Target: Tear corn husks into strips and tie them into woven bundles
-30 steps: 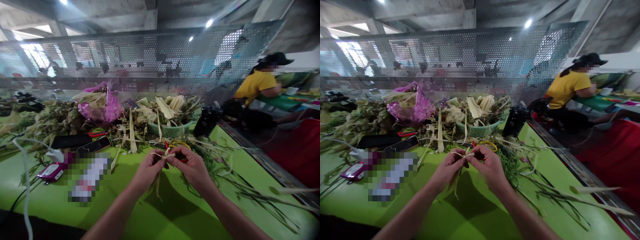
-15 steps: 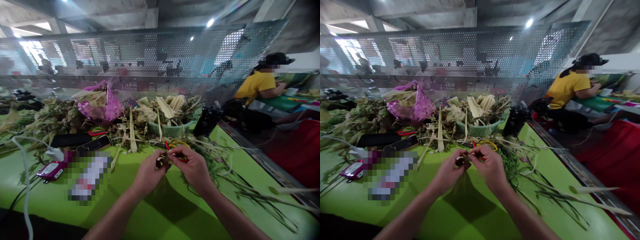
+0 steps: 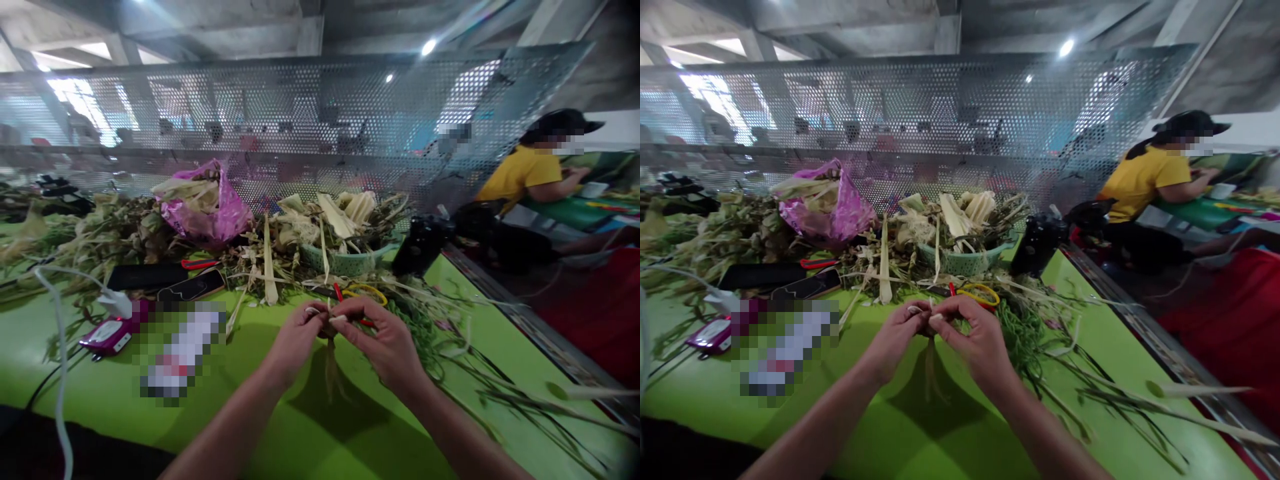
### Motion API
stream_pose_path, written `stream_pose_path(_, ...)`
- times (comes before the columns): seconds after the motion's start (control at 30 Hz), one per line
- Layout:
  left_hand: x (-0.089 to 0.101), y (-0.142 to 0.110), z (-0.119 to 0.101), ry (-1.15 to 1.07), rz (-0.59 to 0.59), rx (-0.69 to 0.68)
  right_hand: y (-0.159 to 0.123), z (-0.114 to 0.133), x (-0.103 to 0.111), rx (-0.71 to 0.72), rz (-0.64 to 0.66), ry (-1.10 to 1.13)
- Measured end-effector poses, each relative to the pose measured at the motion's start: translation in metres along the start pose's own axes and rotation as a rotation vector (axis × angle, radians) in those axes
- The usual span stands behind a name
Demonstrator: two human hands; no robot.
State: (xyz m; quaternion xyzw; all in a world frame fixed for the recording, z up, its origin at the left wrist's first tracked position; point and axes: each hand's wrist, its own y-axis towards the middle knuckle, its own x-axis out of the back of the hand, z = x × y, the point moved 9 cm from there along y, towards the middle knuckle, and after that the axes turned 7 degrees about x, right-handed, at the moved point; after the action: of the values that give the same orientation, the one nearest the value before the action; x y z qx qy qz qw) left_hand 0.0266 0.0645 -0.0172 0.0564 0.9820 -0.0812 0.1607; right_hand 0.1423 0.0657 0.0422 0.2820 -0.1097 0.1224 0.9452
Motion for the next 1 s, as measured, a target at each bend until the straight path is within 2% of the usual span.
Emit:
stream_pose_path(0.13,0.004,0.000,-0.004,0.121,-0.049,-0.057,0.000,-0.012,0.001,-0.129,-0.012,0.138)
stream_pose_path(0.23,0.002,-0.003,-0.011,0.284,-0.076,-0.144,-0.001,-0.021,0.002,-0.187,-0.029,0.048)
stream_pose_path(0.4,-0.009,-0.009,-0.019,0.420,-0.034,-0.277,0.000,-0.022,0.004,-0.149,-0.059,-0.094)
stream_pose_path(0.47,-0.008,-0.008,-0.017,0.365,-0.019,-0.226,0.000,-0.024,0.005,-0.164,-0.065,-0.060)
stream_pose_path(0.63,-0.003,-0.006,-0.006,0.103,0.020,0.008,-0.001,-0.027,0.001,-0.243,-0.053,0.143)
stream_pose_path(0.8,-0.004,-0.008,-0.001,-0.074,0.093,0.070,-0.002,-0.026,-0.002,-0.269,-0.052,0.256)
stream_pose_path(0.9,-0.004,-0.007,0.003,-0.122,0.108,0.085,-0.001,-0.027,-0.001,-0.246,-0.046,0.224)
stream_pose_path(1.0,-0.001,-0.004,0.005,-0.134,0.099,0.092,0.001,-0.021,0.001,-0.168,-0.007,0.071)
